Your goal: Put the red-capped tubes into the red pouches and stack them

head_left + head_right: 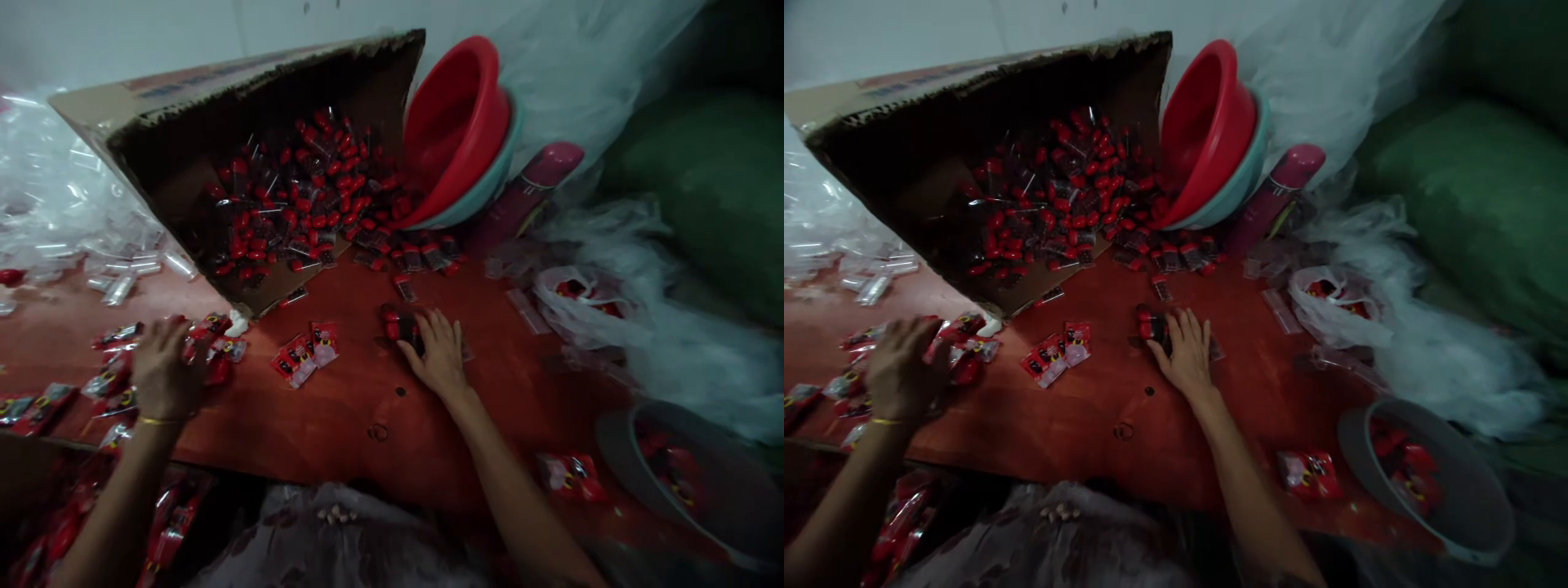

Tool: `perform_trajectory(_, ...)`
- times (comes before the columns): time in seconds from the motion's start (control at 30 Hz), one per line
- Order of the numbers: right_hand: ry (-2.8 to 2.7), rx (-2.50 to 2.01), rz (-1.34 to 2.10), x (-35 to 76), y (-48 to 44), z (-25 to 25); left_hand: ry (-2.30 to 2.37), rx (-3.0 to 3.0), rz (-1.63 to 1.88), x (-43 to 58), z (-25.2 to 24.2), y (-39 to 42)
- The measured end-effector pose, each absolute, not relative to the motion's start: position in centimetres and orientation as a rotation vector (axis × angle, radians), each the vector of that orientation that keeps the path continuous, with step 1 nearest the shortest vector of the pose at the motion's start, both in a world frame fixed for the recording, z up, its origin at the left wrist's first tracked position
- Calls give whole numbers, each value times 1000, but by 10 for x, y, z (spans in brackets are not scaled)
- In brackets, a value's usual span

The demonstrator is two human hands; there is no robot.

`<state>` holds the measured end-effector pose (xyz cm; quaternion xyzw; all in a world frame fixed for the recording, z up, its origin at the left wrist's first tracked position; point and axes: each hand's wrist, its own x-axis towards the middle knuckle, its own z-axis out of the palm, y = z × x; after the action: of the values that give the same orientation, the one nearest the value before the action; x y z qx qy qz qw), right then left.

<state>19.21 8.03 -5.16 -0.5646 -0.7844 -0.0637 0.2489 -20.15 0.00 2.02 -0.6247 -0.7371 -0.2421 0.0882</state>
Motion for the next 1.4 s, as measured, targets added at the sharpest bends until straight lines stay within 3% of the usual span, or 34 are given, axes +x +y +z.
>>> perform_trajectory(0.3, -2122, -1347, -114, 160, 34, -54, -1974, -2479, -417, -72, -33, 65)
perform_trajectory(0.73, -2071, -1261, 35, 150, 28, -57, -1959, -2396, -472, -72, -40, 52)
perform_trajectory(0.93, -2099, -1320, 66, 152, 32, -62, -2141, -2306, -312, -68, -41, 68)
perform_trajectory(1.1, -2115, -1294, 50, 154, 36, -63, -2098, -2304, -444, -64, -40, 67)
perform_trajectory(1.23, -2050, -1228, 54, 155, 29, -63, -2103, -2101, -692, -82, -26, 45)
perform_trajectory(1.4, -2052, -1195, 74, 159, 34, -66, -2326, -1695, -509, -135, 9, 31)
